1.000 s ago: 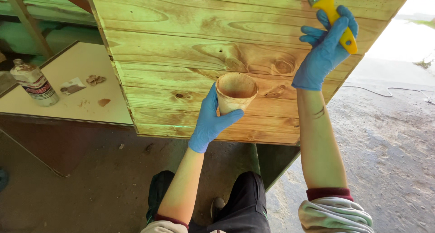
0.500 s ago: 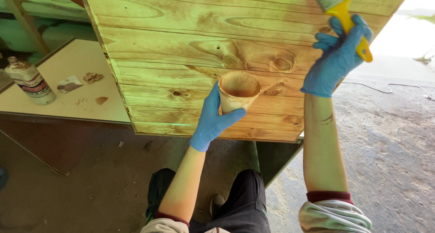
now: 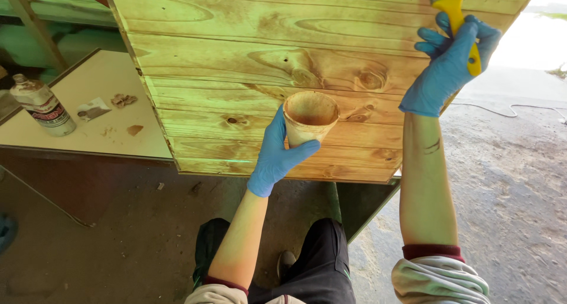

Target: The person applies wood stain to a wooden surface using a paintbrush. They repeatedly dip the brush into a small container and spread the stain across the wood in smooth strokes.

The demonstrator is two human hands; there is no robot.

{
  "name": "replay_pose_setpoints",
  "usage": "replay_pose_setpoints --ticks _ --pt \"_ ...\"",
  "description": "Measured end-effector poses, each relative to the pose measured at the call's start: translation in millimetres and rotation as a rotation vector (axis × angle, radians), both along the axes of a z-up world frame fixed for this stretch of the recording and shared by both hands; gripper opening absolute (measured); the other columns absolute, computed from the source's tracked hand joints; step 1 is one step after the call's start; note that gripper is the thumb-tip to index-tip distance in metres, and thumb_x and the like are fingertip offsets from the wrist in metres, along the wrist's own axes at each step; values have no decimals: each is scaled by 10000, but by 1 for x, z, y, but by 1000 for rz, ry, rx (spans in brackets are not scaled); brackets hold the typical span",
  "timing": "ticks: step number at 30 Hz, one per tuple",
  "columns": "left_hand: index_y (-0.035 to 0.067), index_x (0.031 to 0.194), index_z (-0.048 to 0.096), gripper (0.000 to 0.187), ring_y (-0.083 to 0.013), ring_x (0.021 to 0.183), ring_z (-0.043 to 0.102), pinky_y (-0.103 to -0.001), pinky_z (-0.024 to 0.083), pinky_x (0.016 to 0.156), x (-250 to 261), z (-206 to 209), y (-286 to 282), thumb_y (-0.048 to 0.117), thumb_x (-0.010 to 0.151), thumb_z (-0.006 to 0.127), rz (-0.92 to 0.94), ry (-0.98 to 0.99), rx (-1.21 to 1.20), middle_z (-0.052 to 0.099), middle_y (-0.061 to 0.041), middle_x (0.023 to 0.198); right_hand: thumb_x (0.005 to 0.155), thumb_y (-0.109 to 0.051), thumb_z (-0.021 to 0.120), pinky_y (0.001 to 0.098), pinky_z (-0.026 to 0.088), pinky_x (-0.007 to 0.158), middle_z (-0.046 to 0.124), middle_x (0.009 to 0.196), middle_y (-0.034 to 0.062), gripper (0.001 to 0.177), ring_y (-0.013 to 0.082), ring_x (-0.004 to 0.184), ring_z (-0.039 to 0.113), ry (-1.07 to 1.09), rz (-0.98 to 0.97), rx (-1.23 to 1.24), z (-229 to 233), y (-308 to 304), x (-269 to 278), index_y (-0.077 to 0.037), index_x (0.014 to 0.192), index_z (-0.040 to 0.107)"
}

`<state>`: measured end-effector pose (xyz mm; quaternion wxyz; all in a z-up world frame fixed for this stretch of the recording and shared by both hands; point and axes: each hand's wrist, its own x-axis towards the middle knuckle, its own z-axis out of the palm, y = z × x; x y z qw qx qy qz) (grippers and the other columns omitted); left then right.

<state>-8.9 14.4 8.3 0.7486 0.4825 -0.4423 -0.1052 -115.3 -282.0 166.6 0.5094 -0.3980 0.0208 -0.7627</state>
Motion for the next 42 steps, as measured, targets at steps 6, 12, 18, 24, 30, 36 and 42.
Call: replay_pose_setpoints --ticks 6,12,18,24,30,36,42 --pt "107 1701 626 862 -227 1510 716 -413 595 1288 1 -3 0 221 916 961 8 -25 -27 780 -73 1588 1094 -272 690 359 533 545 917 965 317 141 334 659 780 -46 -41 -15 -15 -4 -15 -140 1079 645" --pt "78 1750 578 954 -233 1566 692 -419 557 1345 -2 -6 -10 288 911 982 -25 -50 -59 756 -94 1646 1081 -310 733 372 597 553 895 1034 305 203 327 654 815 30 19 -91 -2 27 -2 -138 1116 631" --pt "111 1635 670 817 -202 1473 720 -406 591 1271 -8 11 -13 266 888 963 -21 -67 -22 796 -56 1550 1075 -280 717 358 683 533 971 1057 340 144 326 648 918 67 -62 -82 8 24 5 -158 1121 654" --pt "111 1664 653 843 -225 1506 716 -422 580 1301 -6 7 -15 301 907 972 -27 -92 -40 784 -69 1587 1093 -277 723 365 665 503 959 1038 344 145 383 622 926 18 -152 -92 -11 -23 -17 -148 1112 658" --pt "115 1669 649 844 -241 1513 720 -433 594 1293 -10 7 -13 324 917 970 -55 -69 -31 784 -73 1584 1137 -293 755 364 635 512 996 1121 335 130 371 648 892 47 -150 -100 -30 -21 -48 -182 1161 691" --pt "108 1670 642 836 -224 1514 714 -418 579 1301 -15 4 -19 300 927 974 -73 -67 -48 782 -71 1595 1192 -290 712 344 572 472 973 1139 315 178 324 639 876 169 -38 -225 -15 32 -24 -125 1238 666" --pt "105 1636 659 815 -202 1457 726 -400 599 1263 -15 3 -16 299 914 984 -55 -62 -22 795 -58 1536 1228 -199 637 321 641 520 949 1202 301 78 301 594 824 314 31 -330 -12 59 -2 -122 1241 643"
